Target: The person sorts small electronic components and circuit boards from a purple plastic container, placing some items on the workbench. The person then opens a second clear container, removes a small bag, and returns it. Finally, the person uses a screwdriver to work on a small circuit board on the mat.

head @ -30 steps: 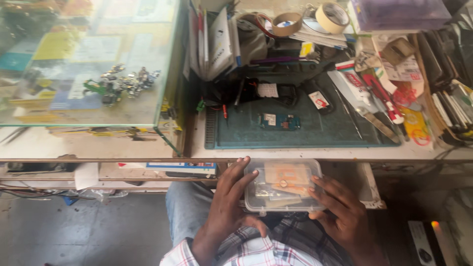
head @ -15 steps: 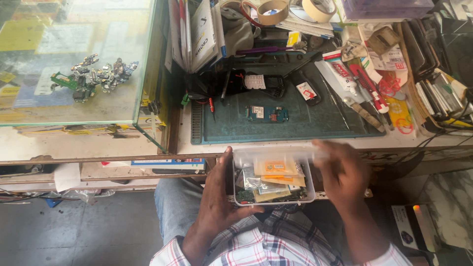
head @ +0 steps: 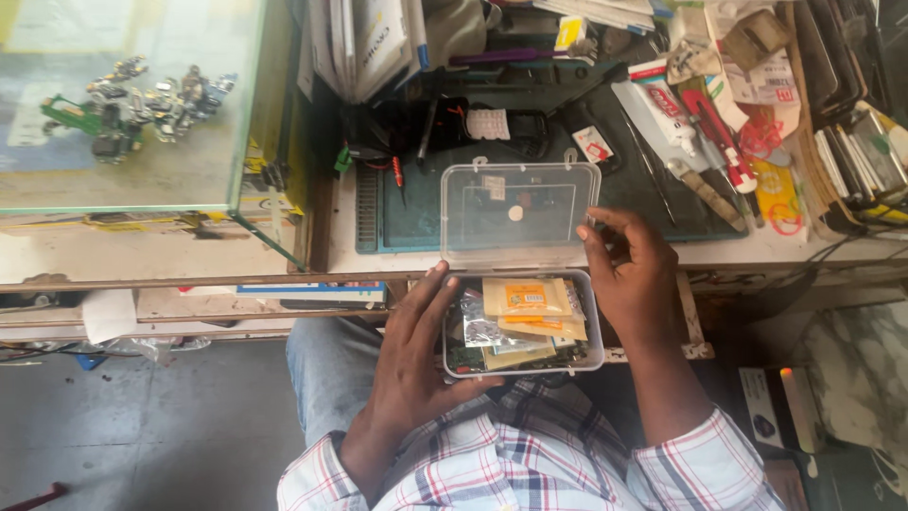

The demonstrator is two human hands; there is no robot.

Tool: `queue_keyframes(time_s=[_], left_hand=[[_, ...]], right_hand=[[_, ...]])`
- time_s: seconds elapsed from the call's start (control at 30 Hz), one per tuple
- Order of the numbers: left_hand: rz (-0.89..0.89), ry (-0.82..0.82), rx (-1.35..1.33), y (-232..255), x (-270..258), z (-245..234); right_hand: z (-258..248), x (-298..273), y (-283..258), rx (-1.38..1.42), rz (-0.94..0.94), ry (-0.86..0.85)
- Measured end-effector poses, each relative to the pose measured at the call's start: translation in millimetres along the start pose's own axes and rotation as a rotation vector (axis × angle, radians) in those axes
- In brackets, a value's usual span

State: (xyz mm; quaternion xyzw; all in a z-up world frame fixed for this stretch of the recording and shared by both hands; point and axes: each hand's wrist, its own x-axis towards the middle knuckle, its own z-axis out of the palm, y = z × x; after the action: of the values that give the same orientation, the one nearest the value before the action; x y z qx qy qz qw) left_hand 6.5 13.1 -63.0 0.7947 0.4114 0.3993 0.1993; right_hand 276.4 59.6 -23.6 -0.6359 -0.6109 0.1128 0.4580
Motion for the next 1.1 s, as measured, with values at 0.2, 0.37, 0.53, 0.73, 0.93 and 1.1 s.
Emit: queue_keyframes(time_s=[0.2, 0.37, 0.53, 0.73, 0.93, 1.1], left_hand=[[-0.007, -0.047, 0.075, 7, 5, -6], [-0.030, -0.095, 0.124, 10, 9, -13], [-0.084, -0.132, 0.101, 7, 21, -14], [-0.113, -0.130, 0.006, 4, 21, -17], [-0.088, -0.107, 0.013, 2, 18, -16], [-0.091, -0.098, -0.012, 0, 17, -14]], right_hand=[[-13, -8, -7, -0.068, -0.125, -0.016], [-23, -21, -13, -0.032, -0.206, -0.068], [-37, -26, -26, -0.162, -0.369, -0.211], [-29, -27, -46, -0.242, -0.606, -0.592], [-32, -16, -51, -0.252, -0.528, -0.730], [-36, -5, -51, -0.246, -0.565, -0.791]])
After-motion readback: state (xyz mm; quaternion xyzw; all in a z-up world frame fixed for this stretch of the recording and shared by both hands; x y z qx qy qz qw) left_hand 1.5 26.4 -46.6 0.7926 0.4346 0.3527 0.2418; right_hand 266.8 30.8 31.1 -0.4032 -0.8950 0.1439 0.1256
